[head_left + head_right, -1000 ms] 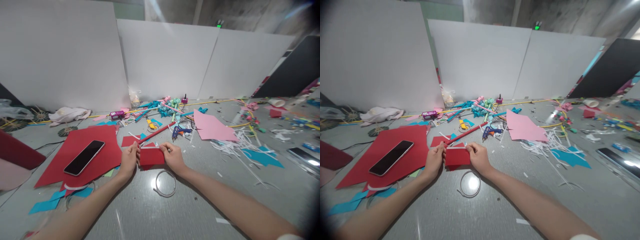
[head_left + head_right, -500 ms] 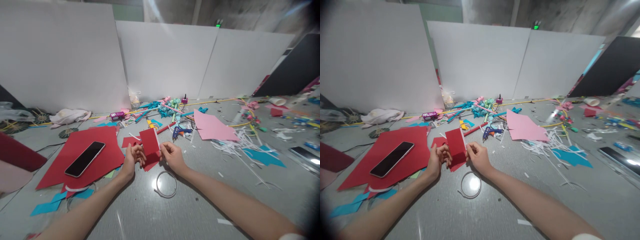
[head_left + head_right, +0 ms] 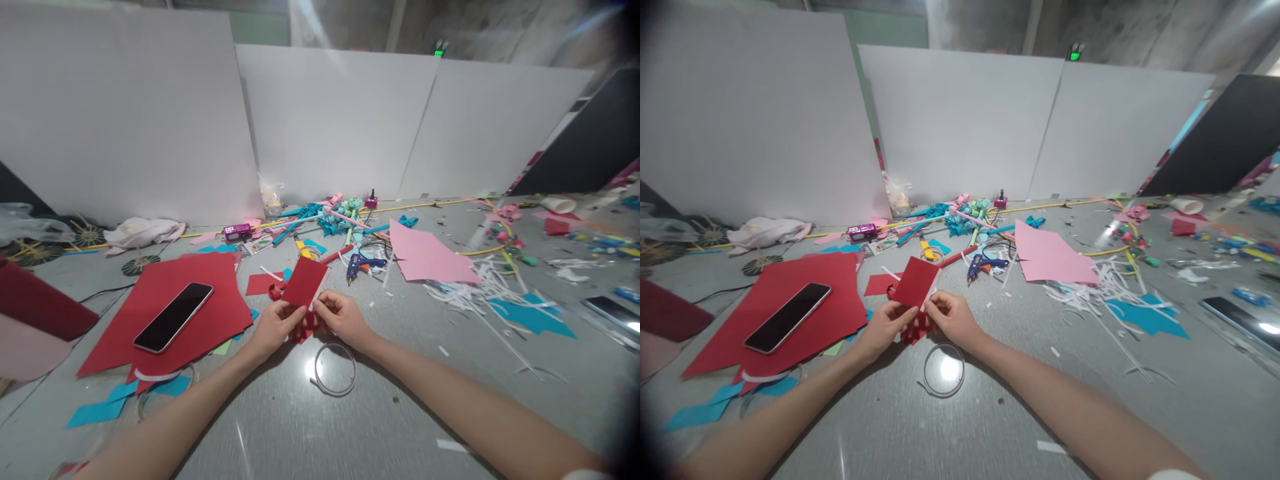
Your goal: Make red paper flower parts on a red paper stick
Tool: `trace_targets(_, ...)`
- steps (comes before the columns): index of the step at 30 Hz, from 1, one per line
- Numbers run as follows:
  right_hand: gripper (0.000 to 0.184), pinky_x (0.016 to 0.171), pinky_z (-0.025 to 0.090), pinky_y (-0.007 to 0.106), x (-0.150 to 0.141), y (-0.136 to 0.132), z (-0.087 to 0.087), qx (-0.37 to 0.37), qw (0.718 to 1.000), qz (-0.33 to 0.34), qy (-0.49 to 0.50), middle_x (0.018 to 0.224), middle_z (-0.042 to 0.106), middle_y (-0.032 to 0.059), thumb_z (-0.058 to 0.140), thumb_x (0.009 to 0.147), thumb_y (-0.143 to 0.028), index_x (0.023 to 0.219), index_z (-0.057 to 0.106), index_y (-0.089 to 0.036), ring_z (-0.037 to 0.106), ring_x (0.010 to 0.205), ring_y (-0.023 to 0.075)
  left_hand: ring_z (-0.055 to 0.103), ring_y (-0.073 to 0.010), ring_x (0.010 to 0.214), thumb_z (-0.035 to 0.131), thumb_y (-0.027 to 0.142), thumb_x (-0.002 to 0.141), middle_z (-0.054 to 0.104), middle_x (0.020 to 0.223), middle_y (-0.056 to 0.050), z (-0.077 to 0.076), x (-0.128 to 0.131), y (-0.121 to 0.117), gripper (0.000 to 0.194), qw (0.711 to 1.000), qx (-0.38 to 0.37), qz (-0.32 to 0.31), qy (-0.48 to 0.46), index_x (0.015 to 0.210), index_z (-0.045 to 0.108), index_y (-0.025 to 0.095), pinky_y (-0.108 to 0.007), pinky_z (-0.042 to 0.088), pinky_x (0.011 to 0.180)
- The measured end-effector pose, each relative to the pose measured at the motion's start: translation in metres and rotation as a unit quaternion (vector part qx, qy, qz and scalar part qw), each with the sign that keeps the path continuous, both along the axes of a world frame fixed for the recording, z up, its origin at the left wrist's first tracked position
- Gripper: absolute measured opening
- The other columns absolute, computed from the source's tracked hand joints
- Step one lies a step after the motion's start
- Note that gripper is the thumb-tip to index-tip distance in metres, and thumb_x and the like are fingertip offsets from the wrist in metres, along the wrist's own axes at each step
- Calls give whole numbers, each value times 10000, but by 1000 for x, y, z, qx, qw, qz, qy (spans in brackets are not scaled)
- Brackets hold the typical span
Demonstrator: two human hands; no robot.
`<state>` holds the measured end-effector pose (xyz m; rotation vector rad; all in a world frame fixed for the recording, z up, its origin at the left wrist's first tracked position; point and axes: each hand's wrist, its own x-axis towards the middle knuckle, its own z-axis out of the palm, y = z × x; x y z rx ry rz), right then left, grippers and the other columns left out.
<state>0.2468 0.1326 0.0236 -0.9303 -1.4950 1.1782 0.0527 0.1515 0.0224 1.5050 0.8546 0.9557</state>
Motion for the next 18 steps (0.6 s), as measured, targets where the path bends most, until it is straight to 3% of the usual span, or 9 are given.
trace_targets(3,398,487,446,217,-1,1,0,-6,1000,9,3,660,650,-23,646,958,-570,845,616,-190,550,493,94,567,-125,478,749,521,861,664,596,-26,0,-1,0,386,1000,2,25,3,814,689,143,-231,435,488)
trace_targets(18,425,523,419,224,1,-1,1,26,997,4,-67,647,634,-25,530,1024,-576,844,604,-198,532,500,100,581,-132,465,722,474,892,673,576,-39,5,0,-1,359,1000,-7,5,-4,744,704,147,-236,439,488)
